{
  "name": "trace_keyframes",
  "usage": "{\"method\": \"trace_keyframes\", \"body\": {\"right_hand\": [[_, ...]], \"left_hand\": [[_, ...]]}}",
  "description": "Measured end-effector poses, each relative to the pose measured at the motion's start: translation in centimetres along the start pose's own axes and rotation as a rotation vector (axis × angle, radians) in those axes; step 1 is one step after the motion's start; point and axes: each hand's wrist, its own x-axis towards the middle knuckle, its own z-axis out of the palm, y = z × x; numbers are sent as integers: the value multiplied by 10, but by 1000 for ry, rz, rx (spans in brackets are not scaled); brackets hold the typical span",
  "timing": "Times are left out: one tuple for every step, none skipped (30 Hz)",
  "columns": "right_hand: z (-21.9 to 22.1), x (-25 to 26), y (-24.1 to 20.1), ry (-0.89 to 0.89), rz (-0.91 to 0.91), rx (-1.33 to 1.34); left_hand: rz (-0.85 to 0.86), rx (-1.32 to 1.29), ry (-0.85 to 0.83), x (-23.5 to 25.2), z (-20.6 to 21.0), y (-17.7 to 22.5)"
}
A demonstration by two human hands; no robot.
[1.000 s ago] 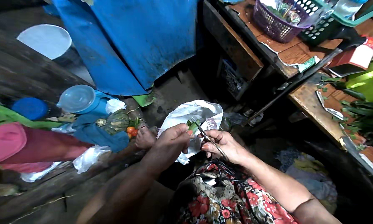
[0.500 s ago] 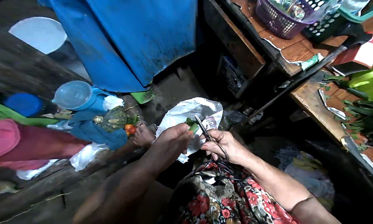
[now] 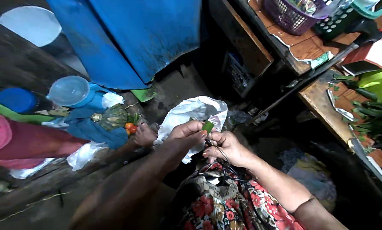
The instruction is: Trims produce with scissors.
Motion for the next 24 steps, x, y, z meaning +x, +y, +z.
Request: {"method": "trace_keyframes", "body": {"right_hand": [[-1,0,0,-14,-1,24],[-2,-1,2,-33,-1,75],[-4,-2,4,-63,10,154],[-6,-3,6,-96,32,245],[-8,-4,7,-127,60,339],[-10,-5,8,-158,84,422],[-12,-6,10,-189,94,488],[-13,-8,12,-211,99,522],[-14,-8,12,-212,104,521],[-14,-9,12,-189,109,486],[-13,-11,11,-145,120,428],[-13,-11,9,-91,129,378],[-14,-12,8,-31,137,327],[-15,-12,7,31,143,262],[-17,-11,6,87,143,193],[-18,-12,6,128,138,134],[-20,-13,7,149,124,92],[-21,-14,8,154,100,60],[-23,-15,8,150,74,20],[-23,-16,8,142,53,-17],[-23,-16,8,138,38,-48],[-21,-16,7,138,31,-76],[-20,-17,6,139,28,-95],[-19,-17,6,137,21,-106]], "left_hand": [[33,-50,-26,3,-1,-8],[98,-91,-72,6,-8,-22],[189,-119,-132,9,-16,-40],[229,-131,-146,10,-19,-46],[201,-134,-114,8,-16,-38],[141,-119,-44,4,-8,-20],[109,-118,-11,2,-4,-7],[105,-118,3,1,-2,-2],[104,-124,7,1,-1,0],[100,-128,5,1,0,0],[90,-114,9,1,0,0],[72,-88,18,1,1,2],[45,-58,34,2,0,3],[5,-33,64,3,0,5],[-49,-7,119,3,0,9],[-116,24,194,3,3,15],[-182,46,255,4,5,20],[-232,46,293,4,6,24],[-241,49,313,4,5,23],[-222,48,316,4,3,20],[-196,49,307,2,2,18],[-173,56,297,1,1,16],[-162,62,288,0,1,16],[-157,67,278,0,2,17]]}}
